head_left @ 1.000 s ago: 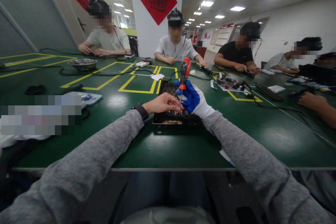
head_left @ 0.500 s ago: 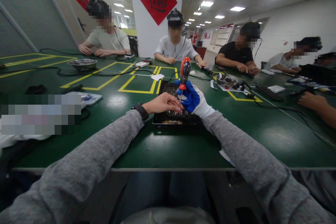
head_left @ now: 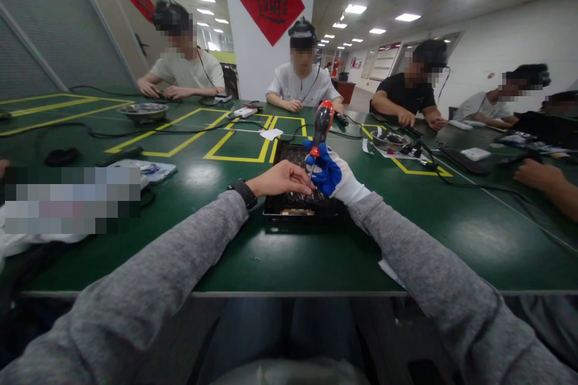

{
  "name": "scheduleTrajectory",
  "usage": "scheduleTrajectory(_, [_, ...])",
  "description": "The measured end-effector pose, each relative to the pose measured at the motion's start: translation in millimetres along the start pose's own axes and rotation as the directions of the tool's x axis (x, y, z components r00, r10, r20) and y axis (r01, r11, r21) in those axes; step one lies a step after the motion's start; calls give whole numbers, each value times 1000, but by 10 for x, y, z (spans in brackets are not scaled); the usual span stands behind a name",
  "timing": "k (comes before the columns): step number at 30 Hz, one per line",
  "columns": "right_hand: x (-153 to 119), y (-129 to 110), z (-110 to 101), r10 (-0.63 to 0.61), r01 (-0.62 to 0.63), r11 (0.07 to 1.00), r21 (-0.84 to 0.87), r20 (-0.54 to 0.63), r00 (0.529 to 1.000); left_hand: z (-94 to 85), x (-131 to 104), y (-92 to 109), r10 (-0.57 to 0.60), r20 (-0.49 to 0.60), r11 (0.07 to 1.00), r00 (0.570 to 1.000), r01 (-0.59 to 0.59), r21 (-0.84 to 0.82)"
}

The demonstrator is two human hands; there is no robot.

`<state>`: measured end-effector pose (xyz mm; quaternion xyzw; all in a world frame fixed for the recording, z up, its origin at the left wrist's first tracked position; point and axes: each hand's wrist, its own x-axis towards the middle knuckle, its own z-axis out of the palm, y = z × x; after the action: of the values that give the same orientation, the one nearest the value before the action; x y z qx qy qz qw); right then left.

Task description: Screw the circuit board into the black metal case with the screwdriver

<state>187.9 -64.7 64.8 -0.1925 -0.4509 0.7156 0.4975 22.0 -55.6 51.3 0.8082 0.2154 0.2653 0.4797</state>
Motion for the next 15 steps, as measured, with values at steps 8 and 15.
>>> scheduleTrajectory(8, [-8,-35,-17,70,-70,998,-5,24,997,-10,-3,17,13,76,1000,997,-11,-23])
scheduleTrajectory(15, [-7,12,-5,22,-22,999,-28,9,1000,-8,7,-13,-27,30,1000,999,27,-1])
